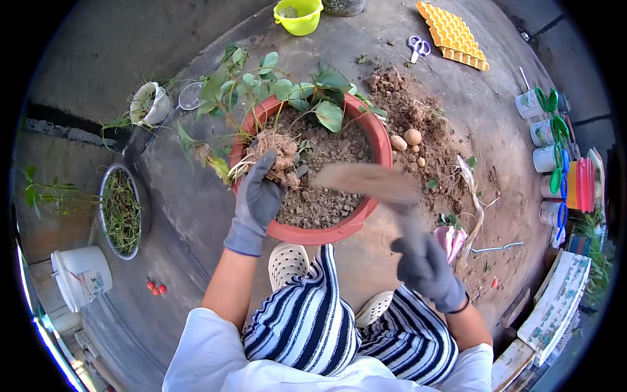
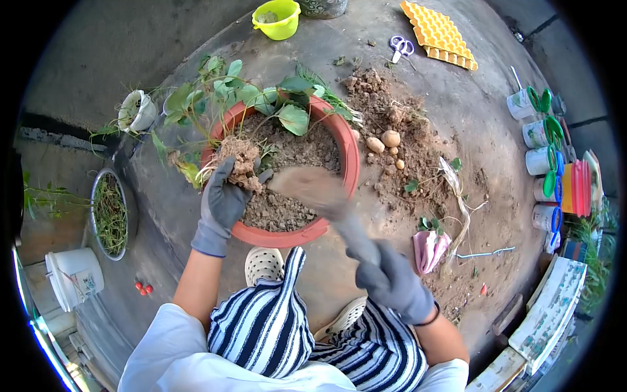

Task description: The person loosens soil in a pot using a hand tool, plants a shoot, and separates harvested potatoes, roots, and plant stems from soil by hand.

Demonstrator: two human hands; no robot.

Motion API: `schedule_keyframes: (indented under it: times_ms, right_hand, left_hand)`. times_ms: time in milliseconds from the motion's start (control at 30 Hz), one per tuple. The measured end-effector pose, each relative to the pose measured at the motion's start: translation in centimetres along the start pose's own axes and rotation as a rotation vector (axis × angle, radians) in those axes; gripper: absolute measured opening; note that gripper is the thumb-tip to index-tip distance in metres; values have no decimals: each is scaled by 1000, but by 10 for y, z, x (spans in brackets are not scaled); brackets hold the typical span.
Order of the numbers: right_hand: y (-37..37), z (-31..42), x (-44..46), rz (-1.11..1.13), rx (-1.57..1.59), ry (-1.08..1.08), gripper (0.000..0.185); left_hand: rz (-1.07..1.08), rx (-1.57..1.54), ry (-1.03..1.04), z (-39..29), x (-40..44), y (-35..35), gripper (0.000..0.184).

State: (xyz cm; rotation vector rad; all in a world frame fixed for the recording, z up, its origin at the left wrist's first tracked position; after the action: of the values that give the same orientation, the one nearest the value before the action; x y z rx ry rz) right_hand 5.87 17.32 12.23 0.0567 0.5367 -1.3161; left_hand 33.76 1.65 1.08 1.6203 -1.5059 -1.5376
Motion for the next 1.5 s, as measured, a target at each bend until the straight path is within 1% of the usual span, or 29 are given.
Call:
schedule_keyframes:
  times_ms: [33,67,100,133,200,233,267,300,400,467,533,567,600,667,700,733,800,867,933,967,1000,1100,1167,1200,1267,1333,1400,1467,1500]
  right_hand:
    - [8,-16,12,26,-195,19,29]
    - [18,-19,30,-13,-540,-59,25]
    - [23,-35,35,36,-499,31,23]
    - [16,-32,45,28,-514,12,23]
    - [18,-42,40,141,-324,151,29]
    - [12,-16,31,175,-223,344,27]
    - [7,-12,29,173,-229,336,27]
    - [3,-15,18,165,55,352,26]
    - [-16,35,-12,-16,57,97,25]
    - [-13,26,-13,-47,47,-4,29]
    - [14,-2,31,6,-554,147,35]
    - [30,-31,52,69,-805,4,38]
    - [26,-25,61,51,-810,-13,38]
    - [22,-23,60,86,-635,97,36]
    - [22,-25,60,195,-520,236,25]
    - [20,-25,62,186,-518,225,25]
    - [26,-36,56,290,-74,384,24]
    - [25,-24,49,237,-75,362,28]
    - [21,-25,41,179,125,256,34]
    - [20,-26,38,199,142,356,35]
    - [18,-28,35,195,146,360,35]
    - [16,-26,28,203,150,291,29]
    - [18,-27,28,137,64,392,6]
    - [21,-30,30,137,70,398,6]
    - [23,-36,37,135,-136,333,5]
    - [24,-40,42,122,-124,325,8]
    - [22,-33,43,148,8,438,10]
    - [16,-28,40,99,79,431,11]
    - [14,-30,36,136,101,415,20]
  left_hand:
    - [61,-9,-34,2,-3,8,37]
    - [127,-22,-71,6,-7,20,37]
    - [86,-13,-38,9,-10,35,38]
    - [107,-18,-24,7,-2,35,38]
    - [61,36,-39,9,-7,16,39]
    - [95,-1,-40,10,-8,25,37]
    - [103,-2,-33,6,-4,25,37]
    - [112,9,-26,5,-4,20,36]
    - [92,-8,-41,9,-12,26,26]
    - [59,-16,-38,7,-8,17,26]
    - [13,-27,-31,10,-7,8,30]
    - [54,-15,-44,13,-11,19,34]
    - [110,1,-43,12,-9,31,38]
    - [74,-13,-30,15,-22,28,40]
    - [86,-45,-147,21,-28,31,38]
    - [115,-71,-255,24,-28,38,36]
    - [107,-51,-215,27,-29,25,33]
    - [22,-27,-133,34,-27,30,30]
    - [29,-64,-167,38,-19,23,33]
    - [42,-26,-236,42,-12,12,32]
    - [54,12,-307,46,-6,0,32]
    - [31,46,-232,48,-9,19,31]
    - [-14,98,-152,47,-2,12,32]
    - [-19,100,-158,48,3,9,32]
    - [-103,204,-99,47,7,3,33]
    - [-156,268,-53,50,8,2,34]
    - [-120,261,-41,49,9,4,38]
    - [-97,285,-28,49,5,12,41]
    - [-134,299,18,49,2,14,43]
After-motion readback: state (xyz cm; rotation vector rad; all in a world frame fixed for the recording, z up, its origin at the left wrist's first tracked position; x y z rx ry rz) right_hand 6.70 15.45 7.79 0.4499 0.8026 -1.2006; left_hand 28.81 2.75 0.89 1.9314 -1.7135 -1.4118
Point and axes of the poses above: each hand's wrist, its own x-axis towards the middle knuckle, its own y-axis out of the palm, z = x × y, the point moved 6 cm from there along x, towards the middle knuckle, and after that the axes turned 13 degrees about -x, right-handed, at the moved point
